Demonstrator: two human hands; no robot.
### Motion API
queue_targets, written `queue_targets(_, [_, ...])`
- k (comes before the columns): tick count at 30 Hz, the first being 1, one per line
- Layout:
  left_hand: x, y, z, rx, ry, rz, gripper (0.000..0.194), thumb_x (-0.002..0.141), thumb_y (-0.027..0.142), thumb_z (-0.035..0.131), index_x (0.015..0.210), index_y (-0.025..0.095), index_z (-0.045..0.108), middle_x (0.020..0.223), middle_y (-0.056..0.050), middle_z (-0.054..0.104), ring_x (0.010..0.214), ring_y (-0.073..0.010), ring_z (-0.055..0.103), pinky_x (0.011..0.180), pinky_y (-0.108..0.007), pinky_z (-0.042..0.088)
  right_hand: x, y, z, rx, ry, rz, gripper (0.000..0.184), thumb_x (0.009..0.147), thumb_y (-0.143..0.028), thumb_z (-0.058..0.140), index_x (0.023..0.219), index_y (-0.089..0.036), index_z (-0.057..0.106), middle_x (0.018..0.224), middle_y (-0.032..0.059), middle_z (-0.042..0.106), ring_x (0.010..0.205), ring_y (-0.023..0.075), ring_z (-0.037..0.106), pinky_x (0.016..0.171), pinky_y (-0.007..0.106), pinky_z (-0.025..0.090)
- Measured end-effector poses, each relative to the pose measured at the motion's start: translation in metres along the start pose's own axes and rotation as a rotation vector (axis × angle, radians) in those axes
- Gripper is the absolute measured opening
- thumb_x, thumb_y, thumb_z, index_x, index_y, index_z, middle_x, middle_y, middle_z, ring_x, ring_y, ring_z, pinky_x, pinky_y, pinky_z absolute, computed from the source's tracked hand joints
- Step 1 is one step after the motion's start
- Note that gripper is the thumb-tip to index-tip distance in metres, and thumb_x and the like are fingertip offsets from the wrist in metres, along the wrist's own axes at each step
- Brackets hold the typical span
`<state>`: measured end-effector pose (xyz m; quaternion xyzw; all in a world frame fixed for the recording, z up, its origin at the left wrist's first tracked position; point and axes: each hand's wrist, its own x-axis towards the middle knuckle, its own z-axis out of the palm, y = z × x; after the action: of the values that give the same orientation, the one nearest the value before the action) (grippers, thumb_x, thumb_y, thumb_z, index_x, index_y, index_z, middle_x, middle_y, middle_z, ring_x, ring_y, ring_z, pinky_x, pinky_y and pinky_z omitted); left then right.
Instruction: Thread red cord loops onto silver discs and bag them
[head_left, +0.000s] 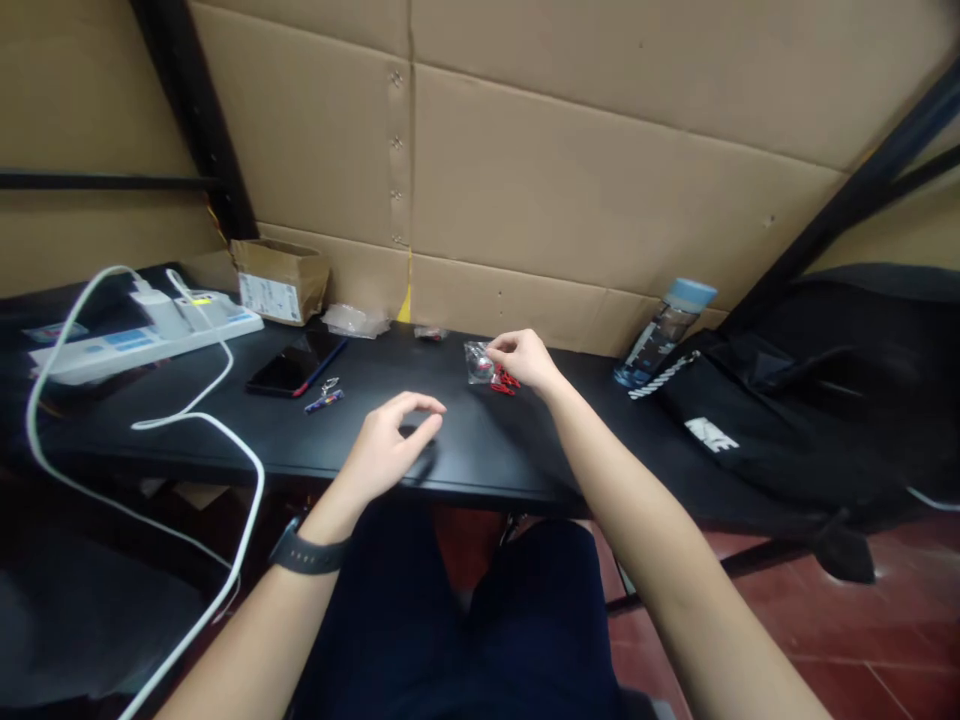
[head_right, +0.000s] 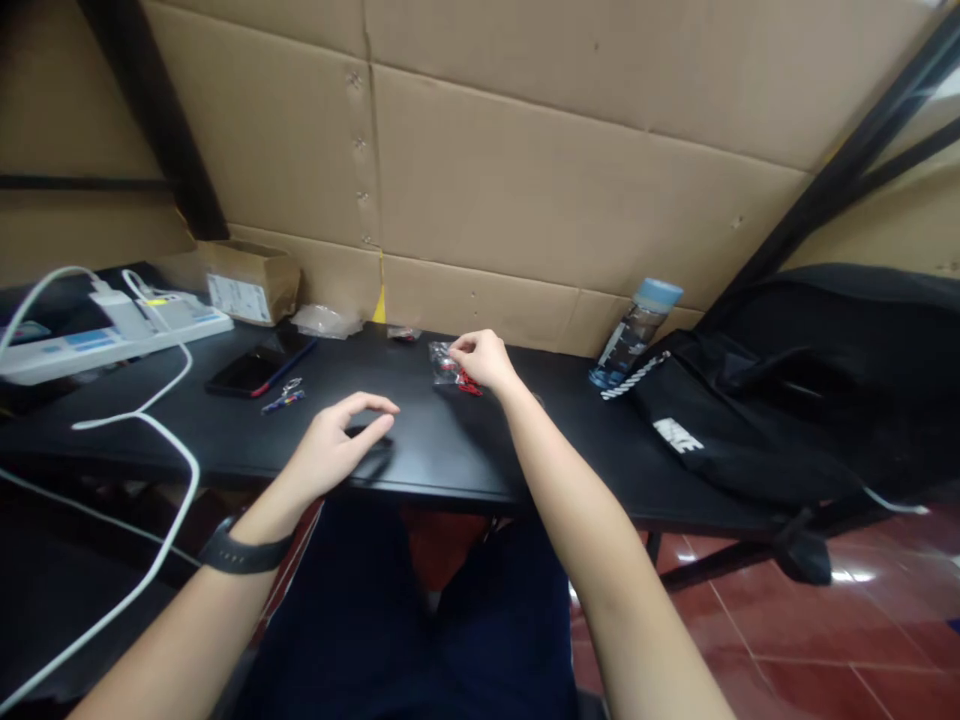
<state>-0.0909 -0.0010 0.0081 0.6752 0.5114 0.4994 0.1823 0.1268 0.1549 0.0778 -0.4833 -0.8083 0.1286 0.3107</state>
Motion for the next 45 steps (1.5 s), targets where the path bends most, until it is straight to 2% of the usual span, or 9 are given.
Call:
queue_targets(6, [0.004,0.009,0.006,0.146,-0.054,-0.013,0.029,0.103,0.042,0.047,0.096,0.027,0.072,0.106,-0.003,0.074,0.108,-0.0256,0.064,0.097,-0.041,0.043,0.064,0.022,0.012,-0.269,0.114,0.052,0.024,0.093,-0.019,0.058,0.105,-0.016,0.078,0.108,0.0158,0.076,0.102,0.0275,0.071,0.09,0.037,0.051])
queue_targets(12, [0.001,0.006,0.006,0.218,-0.194,-0.003,0.025,0.103,0.042,0.048,0.103,0.032,0.07,0.111,-0.005,0.074,0.114,-0.0291,0.061,0.097,-0.047,0.045,0.09,0.035,0.046,-0.297,-0.145,-0.091,0.019,0.084,-0.026,0.075,0.103,-0.024,0.079,0.1,0.0083,0.077,0.097,0.0254,0.071,0.085,0.033,0.053])
queue_targets(16, [0.008,0.006,0.004,0.266,-0.243,0.04,0.023,0.101,0.04,0.051,0.115,0.036,0.069,0.12,-0.007,0.072,0.115,-0.0294,0.063,0.095,-0.047,0.051,0.09,0.053,0.047,-0.282,-0.237,-0.201,0.02,0.084,-0.019,0.073,0.103,-0.024,0.079,0.109,0.0079,0.075,0.104,0.0243,0.069,0.092,0.031,0.051])
queue_targets(20, [0.064,0.005,0.014,0.549,-0.331,0.152,0.046,0.098,0.038,0.051,0.143,0.032,0.056,0.147,-0.01,0.06,0.135,-0.0345,0.053,0.109,-0.053,0.043,0.087,0.07,0.035,-0.245,-0.275,-0.273,0.031,0.083,-0.019,0.074,0.115,-0.022,0.076,0.119,0.0092,0.072,0.112,0.0252,0.067,0.101,0.033,0.048])
queue_targets(26, [0.179,-0.042,0.038,1.006,-0.31,-0.02,0.059,0.093,0.026,0.054,0.15,0.012,0.048,0.161,-0.022,0.041,0.148,-0.0428,0.036,0.113,-0.057,0.034,0.073,0.073,0.011,-0.184,-0.238,-0.278,0.033,0.087,-0.021,0.07,0.119,-0.022,0.073,0.123,0.0106,0.068,0.116,0.0272,0.064,0.103,0.038,0.048])
queue_targets(30, [0.207,-0.077,0.039,1.016,-0.286,-0.034,0.051,0.094,0.023,0.05,0.143,0.013,0.056,0.151,-0.023,0.053,0.14,-0.0406,0.048,0.111,-0.056,0.037,0.041,0.08,-0.016,-0.166,-0.163,-0.346,0.029,0.091,-0.024,0.064,0.119,-0.025,0.071,0.124,0.0096,0.067,0.115,0.0267,0.063,0.104,0.04,0.05])
queue_targets(35, [0.216,-0.097,0.028,0.909,-0.289,-0.02,0.056,0.09,0.026,0.052,0.145,0.015,0.052,0.145,-0.018,0.06,0.136,-0.0365,0.054,0.112,-0.054,0.037,-0.002,0.118,-0.042,-0.109,-0.125,-0.306,0.027,0.091,-0.022,0.061,0.115,-0.029,0.07,0.128,0.0086,0.064,0.116,0.0262,0.062,0.103,0.041,0.052])
queue_targets(39, [0.221,-0.11,0.005,0.602,-0.321,-0.035,0.041,0.086,0.038,0.061,0.123,0.019,0.066,0.121,-0.012,0.075,0.109,-0.03,0.07,0.095,-0.039,0.051,-0.007,0.148,-0.049,-0.063,-0.121,-0.242,0.022,0.091,-0.02,0.061,0.11,-0.028,0.071,0.124,0.0087,0.065,0.116,0.0256,0.063,0.104,0.042,0.051])
queue_targets(45, [0.218,-0.119,-0.018,0.48,-0.341,0.027,0.021,0.091,0.041,0.059,0.089,0.023,0.071,0.099,-0.004,0.078,0.094,-0.0243,0.072,0.087,-0.032,0.05,-0.003,0.154,-0.046,-0.014,-0.159,-0.252,0.019,0.092,-0.02,0.06,0.108,-0.024,0.07,0.12,0.0076,0.066,0.111,0.023,0.065,0.101,0.038,0.052])
